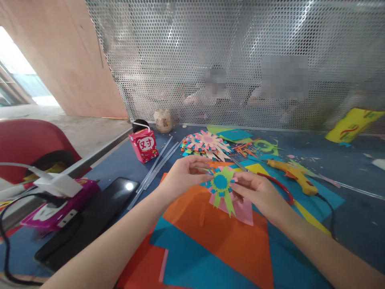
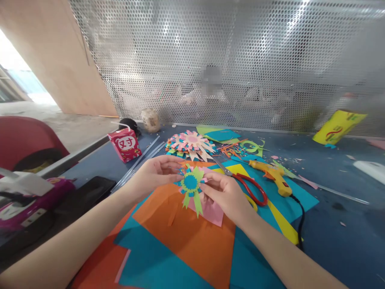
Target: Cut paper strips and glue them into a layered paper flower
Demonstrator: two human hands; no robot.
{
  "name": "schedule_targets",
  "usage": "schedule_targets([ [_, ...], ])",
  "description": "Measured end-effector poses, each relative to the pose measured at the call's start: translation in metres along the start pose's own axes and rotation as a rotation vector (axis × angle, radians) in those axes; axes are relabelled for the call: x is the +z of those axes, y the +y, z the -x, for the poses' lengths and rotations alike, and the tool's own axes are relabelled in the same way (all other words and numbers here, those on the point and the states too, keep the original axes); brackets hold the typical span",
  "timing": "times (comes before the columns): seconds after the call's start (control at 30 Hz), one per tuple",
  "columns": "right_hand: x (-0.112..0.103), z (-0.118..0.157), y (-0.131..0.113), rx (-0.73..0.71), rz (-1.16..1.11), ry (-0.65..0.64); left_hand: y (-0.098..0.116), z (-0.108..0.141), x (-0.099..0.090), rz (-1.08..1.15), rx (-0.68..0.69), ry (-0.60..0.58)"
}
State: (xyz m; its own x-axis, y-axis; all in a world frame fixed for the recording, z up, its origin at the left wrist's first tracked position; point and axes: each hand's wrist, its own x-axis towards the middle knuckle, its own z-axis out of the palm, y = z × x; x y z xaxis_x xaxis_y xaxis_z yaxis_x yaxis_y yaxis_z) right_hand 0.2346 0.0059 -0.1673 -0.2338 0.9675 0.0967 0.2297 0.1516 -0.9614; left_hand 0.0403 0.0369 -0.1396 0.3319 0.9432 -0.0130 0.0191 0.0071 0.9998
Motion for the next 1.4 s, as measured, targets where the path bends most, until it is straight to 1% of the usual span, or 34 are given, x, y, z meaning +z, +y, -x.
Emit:
schedule_targets([
  [0.07, -0.001, 0.001, 0.000, -0.040, 0.056, 0.070, 0.003, 0.001, 0.000, 0.049, 0.027, -0.010],
  [0.1, -0.003, 0.003, 0.000, -0.084, 0.104, 0.120, 0.004, 0.002, 0.000, 0.064, 0.033, -0.001],
  [0.13, -0.006, 0.005, -0.001, -0.174, 0.196, 0.174, 0.006, 0.003, 0.000, 0.069, 0.023, 0.013],
  [0.17, -0.010, 0.007, -0.003, -0.319, 0.335, 0.231, 0.007, 0.004, -0.001, 0.069, -0.009, 0.019],
  [0.2, -0.014, 0.010, -0.005, -0.509, 0.517, 0.284, 0.008, 0.005, -0.001, 0.071, -0.060, 0.004],
  [0.27, -0.023, 0.016, -0.011, -0.928, 0.935, 0.372, 0.009, 0.007, -0.002, 0.111, -0.181, -0.079],
  [0.3, -0.026, 0.019, -0.014, -1.082, 1.110, 0.401, 0.009, 0.008, -0.001, 0.156, -0.227, -0.131],
  [0.33, -0.029, 0.022, -0.017, -1.174, 1.234, 0.415, 0.009, 0.009, 0.000, 0.207, -0.252, -0.177],
  [0.37, -0.031, 0.024, -0.019, -1.225, 1.321, 0.412, 0.009, 0.010, 0.001, 0.256, -0.259, -0.209],
  [0.43, -0.030, 0.027, -0.022, -1.263, 1.406, 0.386, 0.009, 0.012, 0.003, 0.333, -0.261, -0.228],
  [0.5, -0.028, 0.028, -0.022, -1.269, 1.428, 0.370, 0.010, 0.013, 0.004, 0.370, -0.273, -0.214],
  [0.7, -0.026, 0.030, -0.019, -1.273, 1.460, 0.373, 0.010, 0.014, 0.004, 0.385, -0.265, -0.197],
  [0.87, -0.026, 0.032, -0.017, -1.273, 1.461, 0.383, 0.009, 0.013, 0.004, 0.359, -0.270, -0.178],
  [1.03, -0.023, 0.031, -0.020, -1.290, 1.475, 0.360, 0.010, 0.013, 0.004, 0.298, -0.267, -0.167],
  [1.2, -0.023, 0.030, -0.025, -1.313, 1.497, 0.330, 0.010, 0.013, 0.005, 0.292, -0.258, -0.160],
  [1.4, -0.023, 0.030, -0.019, -1.303, 1.491, 0.324, 0.011, 0.014, 0.006, 0.274, -0.260, -0.146],
])
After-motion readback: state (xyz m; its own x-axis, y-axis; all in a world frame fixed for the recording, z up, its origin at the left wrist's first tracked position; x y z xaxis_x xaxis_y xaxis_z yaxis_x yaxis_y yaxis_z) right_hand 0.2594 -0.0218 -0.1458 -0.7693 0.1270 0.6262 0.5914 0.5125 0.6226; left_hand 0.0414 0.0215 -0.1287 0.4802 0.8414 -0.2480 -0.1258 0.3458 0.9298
